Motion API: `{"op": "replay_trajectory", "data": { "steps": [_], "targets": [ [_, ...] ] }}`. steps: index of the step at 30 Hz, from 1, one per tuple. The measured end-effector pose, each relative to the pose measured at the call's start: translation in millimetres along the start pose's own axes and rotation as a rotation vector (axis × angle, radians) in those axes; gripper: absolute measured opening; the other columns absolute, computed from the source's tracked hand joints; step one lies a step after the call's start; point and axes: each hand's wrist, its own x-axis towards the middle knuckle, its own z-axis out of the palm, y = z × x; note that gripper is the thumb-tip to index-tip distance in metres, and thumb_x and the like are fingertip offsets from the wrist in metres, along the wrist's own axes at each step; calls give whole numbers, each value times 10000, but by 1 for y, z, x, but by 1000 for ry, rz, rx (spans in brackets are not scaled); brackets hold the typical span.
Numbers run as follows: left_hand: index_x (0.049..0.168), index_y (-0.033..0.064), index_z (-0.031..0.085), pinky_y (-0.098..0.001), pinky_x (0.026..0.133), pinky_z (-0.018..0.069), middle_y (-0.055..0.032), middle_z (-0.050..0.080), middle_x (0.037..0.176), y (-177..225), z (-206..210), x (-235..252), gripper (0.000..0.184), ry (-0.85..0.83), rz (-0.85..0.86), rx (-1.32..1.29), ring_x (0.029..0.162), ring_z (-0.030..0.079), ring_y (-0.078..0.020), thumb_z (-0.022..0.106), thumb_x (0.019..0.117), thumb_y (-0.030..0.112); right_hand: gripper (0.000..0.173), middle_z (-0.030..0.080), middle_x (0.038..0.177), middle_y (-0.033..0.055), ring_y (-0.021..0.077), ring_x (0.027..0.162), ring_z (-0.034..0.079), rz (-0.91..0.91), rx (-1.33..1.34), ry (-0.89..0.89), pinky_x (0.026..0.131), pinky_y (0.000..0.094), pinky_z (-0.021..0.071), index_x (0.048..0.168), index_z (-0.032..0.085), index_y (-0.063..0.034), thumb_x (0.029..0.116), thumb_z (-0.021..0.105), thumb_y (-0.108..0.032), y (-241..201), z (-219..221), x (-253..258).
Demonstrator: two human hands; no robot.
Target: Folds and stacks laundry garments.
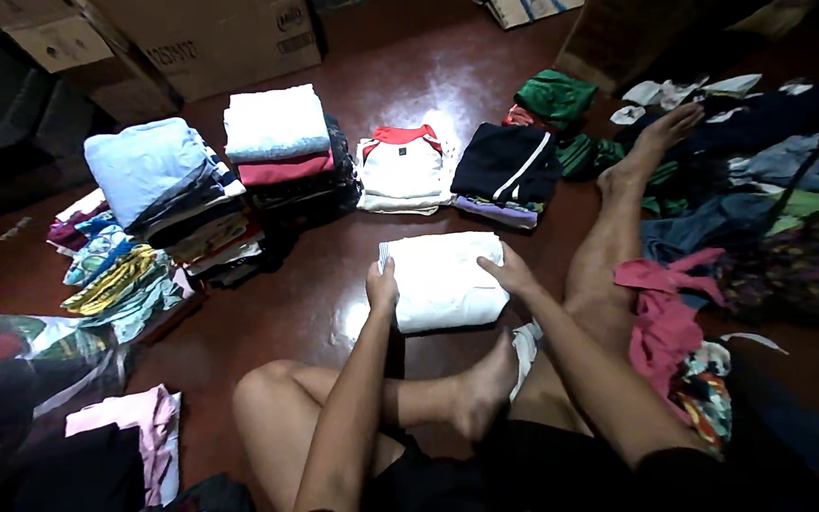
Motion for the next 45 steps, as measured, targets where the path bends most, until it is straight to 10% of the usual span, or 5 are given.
{"op": "replay_trajectory", "data": {
  "steps": [7, 13, 20, 34, 45],
  "targets": [
    [1393, 97, 532, -599, 956, 524, -189, 654, 1284, 14, 13, 3, 537, 130, 126, 495, 1160, 652, -365, 439, 1066, 512, 688, 682, 1247, 214, 370, 1173, 655, 127, -208, 42, 1022, 615, 491, 1477, 507, -122, 960, 657, -551, 16, 18, 1],
    [1604, 439, 306, -789, 1165, -36, 14, 104, 1738, -14, 47, -42, 591, -16, 818, 944, 1596, -1, -336, 322, 1038, 605, 732, 665, 1232, 272, 447, 1141, 648, 121, -362, 94, 975, 667, 487, 1453, 524, -72, 938, 678, -568, 6, 18, -6],
    [1631, 459, 180, -821, 1134, -47, 43, 52, 1742, -49, 61, -35, 579, -124, 703, 1056, 1594, -43, -346, 173, 1065, 579, 615, 256, 1690, 116, 367, 1562, 201, -415, -516, 378, 1197, 692, 226, 1563, 444, -224, 1014, 523, -491, -97, 41, -50],
    [1636, 57, 151, -644, 1130, 356, -248, 288, 1630, -26, 17, -34, 1389, 162, -163, 311, 1480, 329, -419, 888, 616, 645, 607, 106, 1741, -19, 266, 1605, 46, -367, -755, 56, 1207, 743, 29, 1635, 258, -388, 1065, 219, -593, 11, 112, -15],
    [1341, 31, 569, -483, 871, 596, -179, 707, 1123, -63, -29, -79, 554, -465, -481, -693, 989, 707, -272, 762, 892, 291, 655, 310, 1684, -3, 250, 1575, 220, -611, -497, -126, 1238, 684, 132, 1543, 486, -309, 998, 348, -645, 36, 92, -36]
  ]
}}
